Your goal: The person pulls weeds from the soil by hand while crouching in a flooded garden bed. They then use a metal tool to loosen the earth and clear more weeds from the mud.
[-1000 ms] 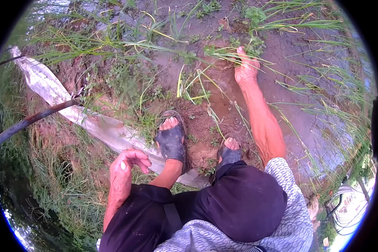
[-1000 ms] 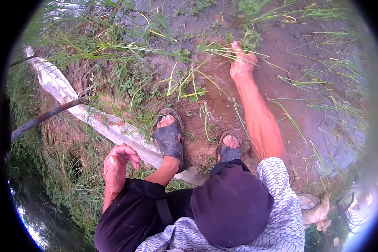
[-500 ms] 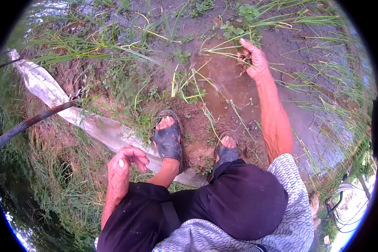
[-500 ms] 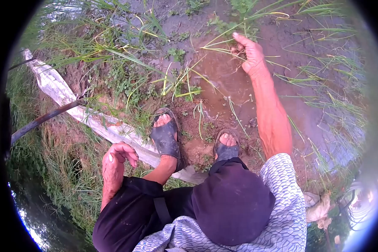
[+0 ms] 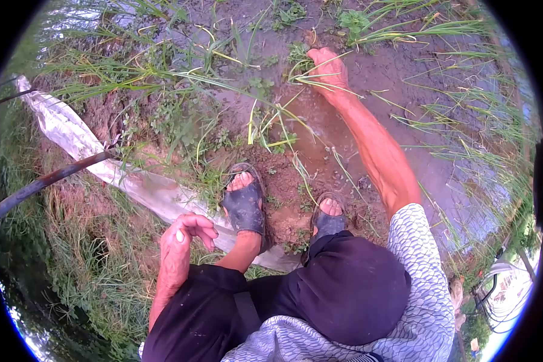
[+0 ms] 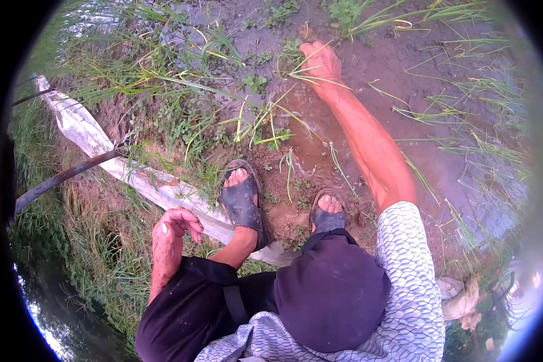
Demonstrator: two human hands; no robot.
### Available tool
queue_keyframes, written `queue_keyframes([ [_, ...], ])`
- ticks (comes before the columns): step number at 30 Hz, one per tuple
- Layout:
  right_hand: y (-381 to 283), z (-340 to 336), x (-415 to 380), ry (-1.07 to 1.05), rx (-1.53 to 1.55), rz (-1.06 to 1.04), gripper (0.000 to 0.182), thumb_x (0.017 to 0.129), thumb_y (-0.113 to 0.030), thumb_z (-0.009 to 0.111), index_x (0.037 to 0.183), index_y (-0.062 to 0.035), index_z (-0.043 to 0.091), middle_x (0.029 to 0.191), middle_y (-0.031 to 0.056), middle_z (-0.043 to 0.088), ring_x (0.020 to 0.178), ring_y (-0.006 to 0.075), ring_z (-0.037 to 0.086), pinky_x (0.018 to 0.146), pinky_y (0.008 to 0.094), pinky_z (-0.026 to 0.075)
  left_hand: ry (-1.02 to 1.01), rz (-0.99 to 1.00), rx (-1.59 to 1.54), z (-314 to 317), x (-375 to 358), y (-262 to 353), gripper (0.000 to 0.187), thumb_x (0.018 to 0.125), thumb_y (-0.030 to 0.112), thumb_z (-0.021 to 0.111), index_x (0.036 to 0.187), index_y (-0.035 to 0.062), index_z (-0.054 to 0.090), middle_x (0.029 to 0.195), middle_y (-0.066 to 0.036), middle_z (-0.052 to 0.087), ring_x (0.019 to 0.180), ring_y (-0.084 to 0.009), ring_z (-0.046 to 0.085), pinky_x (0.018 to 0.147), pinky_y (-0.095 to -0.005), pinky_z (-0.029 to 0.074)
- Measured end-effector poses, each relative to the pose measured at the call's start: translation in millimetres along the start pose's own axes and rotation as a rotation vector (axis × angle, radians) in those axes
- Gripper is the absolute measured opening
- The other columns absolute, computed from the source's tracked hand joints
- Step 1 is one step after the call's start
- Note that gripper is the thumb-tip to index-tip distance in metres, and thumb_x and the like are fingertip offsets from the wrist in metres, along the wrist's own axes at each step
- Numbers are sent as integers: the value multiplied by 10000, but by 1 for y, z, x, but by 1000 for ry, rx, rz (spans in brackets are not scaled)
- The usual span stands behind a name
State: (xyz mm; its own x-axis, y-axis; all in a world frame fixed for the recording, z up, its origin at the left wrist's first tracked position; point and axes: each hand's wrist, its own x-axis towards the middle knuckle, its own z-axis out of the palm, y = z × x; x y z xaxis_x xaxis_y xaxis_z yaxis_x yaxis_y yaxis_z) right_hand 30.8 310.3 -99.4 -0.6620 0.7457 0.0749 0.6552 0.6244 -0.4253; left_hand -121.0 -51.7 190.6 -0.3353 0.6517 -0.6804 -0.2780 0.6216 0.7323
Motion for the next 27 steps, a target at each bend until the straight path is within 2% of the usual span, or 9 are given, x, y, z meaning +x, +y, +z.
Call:
queue_keyframes([
  [2,8,10,0,-3,54,-24,252,738,-140,696,985,-93,679,820,179,629,797,338,647,733,419,532,-6,5,-4,-2,0,-1,692,947,637,456,1057,-37,565,892,-130,629,734,-185,592,712,-311,487],
  [6,5,-28,-5,-289,783,288,336,792,-140,677,1118,-56,675,914,167,702,820,266,669,741,372,510,4,5,-8,-4,0,-2,689,948,634,458,1059,-38,564,891,-132,629,736,-186,593,716,-310,486],
  [10,4,-30,-1,-79,580,359,363,779,-160,721,1133,-89,681,975,124,701,859,267,661,805,374,514,10,-10,-13,-6,0,-3,694,942,639,464,1058,-38,563,892,-132,627,740,-186,593,713,-311,485],
  [13,-2,-8,9,45,181,-104,321,771,-164,731,1085,-113,692,1012,117,671,890,305,638,835,401,517,22,-16,-11,-5,-1,-2,701,938,644,467,1056,-39,564,888,-134,627,740,-187,594,714,-311,486],
  [17,-33,16,15,70,-5,-236,259,757,-164,738,1009,-125,692,989,123,648,891,341,616,848,424,512,21,-17,-10,-2,2,-2,703,939,646,463,1052,-41,563,882,-137,628,735,-188,595,710,-309,489],
  [20,-24,24,27,-195,8,-202,306,776,-128,719,1075,-78,673,981,155,668,932,323,633,861,428,501,26,-9,-5,-2,2,-2,701,942,643,459,1049,-42,564,883,-138,630,727,-190,596,702,-308,491],
  [23,-16,-4,28,-395,386,126,273,795,-137,704,1055,-66,667,891,166,680,896,339,655,822,438,509,29,-14,1,-3,2,-2,698,942,640,460,1047,-42,566,883,-138,632,720,-190,596,694,-308,492],
  [24,-10,-12,25,-405,485,63,266,800,-144,700,1040,-38,658,846,181,679,879,367,663,791,445,518,32,-18,1,-3,2,-2,698,942,639,461,1047,-42,566,883,-138,633,717,-190,596,692,-308,492],
  [27,-1,-47,-3,-321,384,274,303,787,-98,682,1085,-53,648,1000,181,674,932,378,652,811,441,522,27,-16,3,-4,4,-1,698,942,639,462,1048,-43,566,878,-135,633,719,-189,596,692,-308,491],
])
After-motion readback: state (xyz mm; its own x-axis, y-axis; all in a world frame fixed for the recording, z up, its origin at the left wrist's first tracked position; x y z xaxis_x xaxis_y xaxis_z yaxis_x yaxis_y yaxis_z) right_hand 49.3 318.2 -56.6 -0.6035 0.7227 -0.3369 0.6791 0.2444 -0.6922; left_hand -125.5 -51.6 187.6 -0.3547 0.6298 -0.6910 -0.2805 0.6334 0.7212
